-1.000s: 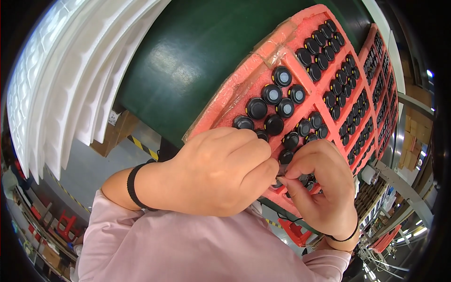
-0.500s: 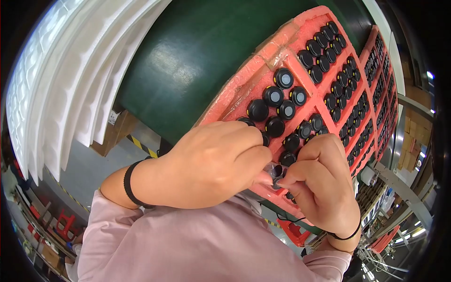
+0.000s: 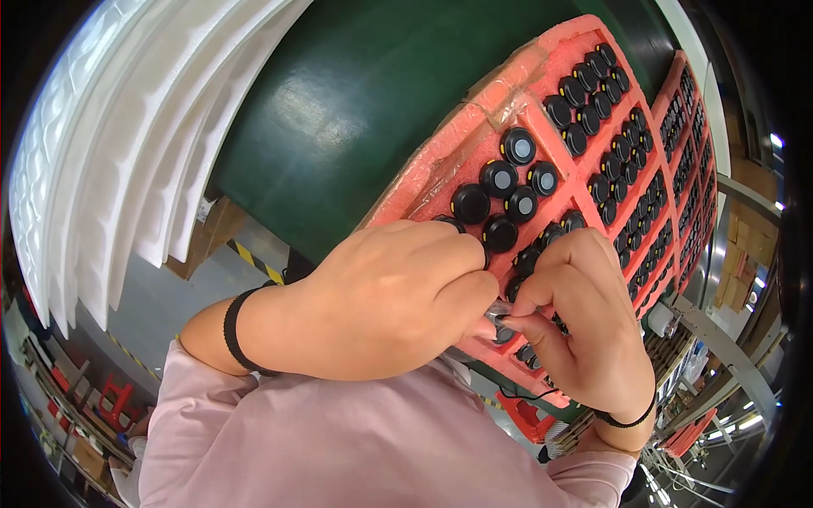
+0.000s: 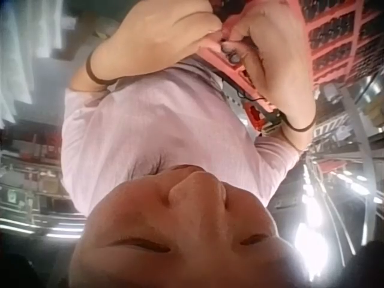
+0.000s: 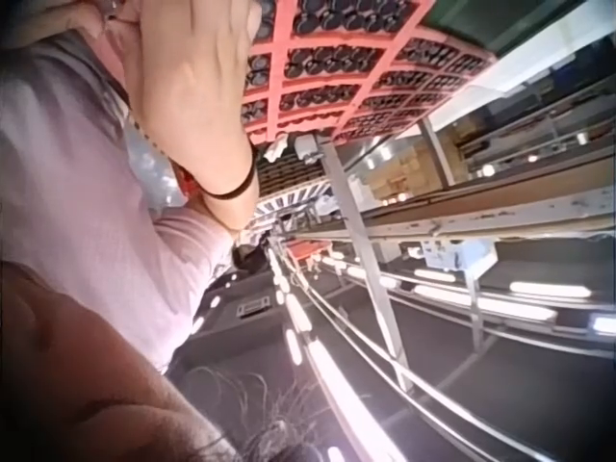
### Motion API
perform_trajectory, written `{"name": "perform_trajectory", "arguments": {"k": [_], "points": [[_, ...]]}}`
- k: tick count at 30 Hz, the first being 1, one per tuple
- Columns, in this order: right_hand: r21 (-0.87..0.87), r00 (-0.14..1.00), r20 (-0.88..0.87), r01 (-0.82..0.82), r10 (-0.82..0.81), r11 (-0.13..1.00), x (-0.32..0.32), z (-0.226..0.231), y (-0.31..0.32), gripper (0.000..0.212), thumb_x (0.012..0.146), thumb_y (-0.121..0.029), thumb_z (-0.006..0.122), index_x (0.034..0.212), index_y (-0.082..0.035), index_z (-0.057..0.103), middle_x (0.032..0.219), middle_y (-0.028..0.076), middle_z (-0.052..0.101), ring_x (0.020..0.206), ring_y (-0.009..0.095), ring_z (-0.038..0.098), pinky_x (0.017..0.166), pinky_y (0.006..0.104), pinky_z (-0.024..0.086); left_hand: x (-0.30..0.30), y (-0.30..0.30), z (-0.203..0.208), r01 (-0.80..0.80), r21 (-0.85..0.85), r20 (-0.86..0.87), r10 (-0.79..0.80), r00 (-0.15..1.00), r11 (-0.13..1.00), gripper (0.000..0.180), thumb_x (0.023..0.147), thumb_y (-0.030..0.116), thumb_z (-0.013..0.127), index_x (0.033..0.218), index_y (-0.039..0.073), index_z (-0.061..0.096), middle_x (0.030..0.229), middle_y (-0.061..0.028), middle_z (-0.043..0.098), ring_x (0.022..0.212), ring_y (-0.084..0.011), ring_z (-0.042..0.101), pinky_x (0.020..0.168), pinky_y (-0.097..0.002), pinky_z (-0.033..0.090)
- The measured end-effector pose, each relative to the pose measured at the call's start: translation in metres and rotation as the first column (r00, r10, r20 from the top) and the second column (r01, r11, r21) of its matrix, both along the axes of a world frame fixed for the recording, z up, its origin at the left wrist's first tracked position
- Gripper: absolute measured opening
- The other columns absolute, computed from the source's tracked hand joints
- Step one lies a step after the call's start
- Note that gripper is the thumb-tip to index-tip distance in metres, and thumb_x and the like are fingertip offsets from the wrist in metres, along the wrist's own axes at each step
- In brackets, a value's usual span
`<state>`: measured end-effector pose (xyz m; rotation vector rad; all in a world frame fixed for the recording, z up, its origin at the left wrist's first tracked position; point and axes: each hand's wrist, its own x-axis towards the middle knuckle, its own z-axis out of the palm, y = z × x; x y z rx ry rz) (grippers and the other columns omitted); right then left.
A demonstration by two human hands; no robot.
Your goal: The person peels small black circular stickers from a sheet and presses them onto sensors held in a red foam tray. After filling the tray, the person moves it aside and repeats the process with sensors in a white plastic tray.
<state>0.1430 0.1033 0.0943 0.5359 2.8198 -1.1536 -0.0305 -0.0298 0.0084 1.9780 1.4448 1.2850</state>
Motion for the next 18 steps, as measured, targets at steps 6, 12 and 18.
{"name": "perform_trajectory", "arguments": {"k": [6,12,18], "points": [[-0.051,0.99,-0.086,-0.115,0.11,0.992,-0.001,0.0,0.012,0.019,0.076,-0.005,0.08,0.087,-0.004,0.064,0.091,0.007,0.053,0.086,0.025,0.052,0.077,0.0352,0.043,-0.01,-0.001,0.0,0.057,-0.074,0.065,-0.052,0.997,0.996,0.027,0.078,0.024,0.079,0.091,0.003,0.067,0.085,-0.0091,0.056,0.073,-0.0265,0.059,0.063,-0.0383,0.049],[-0.128,0.992,-0.018,0.12,-0.124,0.984,-0.011,-0.022,0.038,0.012,0.085,0.0,0.072,0.091,-0.003,0.062,0.092,0.004,0.052,0.085,0.019,0.051,0.078,0.0307,0.042,-0.012,0.005,-0.009,0.058,-0.019,-0.069,-0.059,0.996,0.998,0.026,0.077,0.022,0.08,0.093,0.005,0.069,0.096,-0.0099,0.062,0.086,-0.028,0.062,0.075,-0.0431,0.052],[-0.214,0.937,0.142,0.343,-0.318,0.915,-0.025,-0.04,0.042,0.007,0.093,0.003,0.066,0.093,-0.001,0.059,0.091,0.0,0.05,0.082,0.01,0.047,0.074,0.0244,0.04,-0.003,0.012,-0.015,-0.044,0.049,-0.209,0.054,0.976,0.998,0.013,0.077,0.018,0.072,0.083,0.008,0.068,0.11,-0.0082,0.067,0.104,-0.0276,0.063,0.095,-0.0509,0.051]]}}
